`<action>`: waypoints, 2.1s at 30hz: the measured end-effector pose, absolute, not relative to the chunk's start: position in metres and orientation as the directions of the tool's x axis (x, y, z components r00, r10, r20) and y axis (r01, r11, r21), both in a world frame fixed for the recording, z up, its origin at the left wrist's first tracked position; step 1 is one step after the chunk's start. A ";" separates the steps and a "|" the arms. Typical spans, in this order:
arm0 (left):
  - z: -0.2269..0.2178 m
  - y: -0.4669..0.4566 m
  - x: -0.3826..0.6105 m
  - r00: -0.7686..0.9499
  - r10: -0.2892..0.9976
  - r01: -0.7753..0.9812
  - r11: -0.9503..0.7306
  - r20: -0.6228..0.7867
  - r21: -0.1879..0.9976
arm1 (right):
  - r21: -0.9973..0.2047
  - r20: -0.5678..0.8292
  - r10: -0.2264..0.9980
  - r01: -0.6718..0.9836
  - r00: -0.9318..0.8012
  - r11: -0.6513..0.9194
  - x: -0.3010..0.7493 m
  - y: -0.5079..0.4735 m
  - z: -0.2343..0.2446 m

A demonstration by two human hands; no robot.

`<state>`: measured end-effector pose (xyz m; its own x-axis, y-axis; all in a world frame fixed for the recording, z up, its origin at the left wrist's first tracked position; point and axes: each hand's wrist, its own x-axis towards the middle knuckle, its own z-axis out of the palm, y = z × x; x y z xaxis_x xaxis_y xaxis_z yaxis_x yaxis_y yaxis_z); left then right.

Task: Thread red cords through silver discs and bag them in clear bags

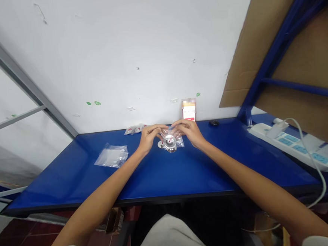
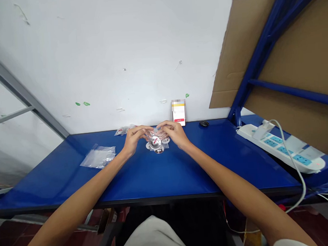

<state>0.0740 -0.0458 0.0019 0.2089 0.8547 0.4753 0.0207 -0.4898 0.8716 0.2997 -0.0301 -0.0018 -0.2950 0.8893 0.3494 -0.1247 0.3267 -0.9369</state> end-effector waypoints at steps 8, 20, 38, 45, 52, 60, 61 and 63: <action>-0.003 -0.047 0.082 0.137 0.871 0.207 -0.491 0.472 0.846 | -0.950 0.310 0.902 -0.068 -0.302 0.304 0.296 -0.026 -0.005; -0.006 -0.038 0.074 0.166 0.866 0.213 -0.499 0.472 0.840 | -0.949 0.304 0.879 -0.037 -0.366 0.313 0.301 -0.020 -0.007; 0.004 -0.037 0.064 0.354 0.862 -0.009 -0.384 0.362 0.923 | -0.800 0.521 0.799 0.154 -0.299 0.579 0.303 -0.026 -0.008; -0.007 -0.031 0.069 0.300 0.876 0.144 -0.434 0.379 0.889 | -0.769 0.509 0.761 0.184 -0.403 0.612 0.304 -0.029 -0.004; -0.011 -0.031 0.069 0.284 0.857 0.242 -0.498 0.430 0.833 | -0.846 0.418 0.821 0.162 -0.389 0.507 0.300 -0.020 -0.010; -0.013 -0.030 0.069 0.340 0.874 0.199 -0.428 0.348 0.882 | -0.837 0.424 0.833 0.196 -0.357 0.510 0.302 -0.018 -0.011; -0.015 -0.030 0.070 0.329 0.875 0.212 -0.434 0.354 0.876 | -0.835 0.421 0.827 0.198 -0.372 0.514 0.302 -0.018 -0.011; -0.017 -0.031 0.072 0.284 0.883 0.246 -0.443 0.373 0.862 | -0.826 0.421 0.816 0.203 -0.396 0.525 0.302 -0.019 -0.010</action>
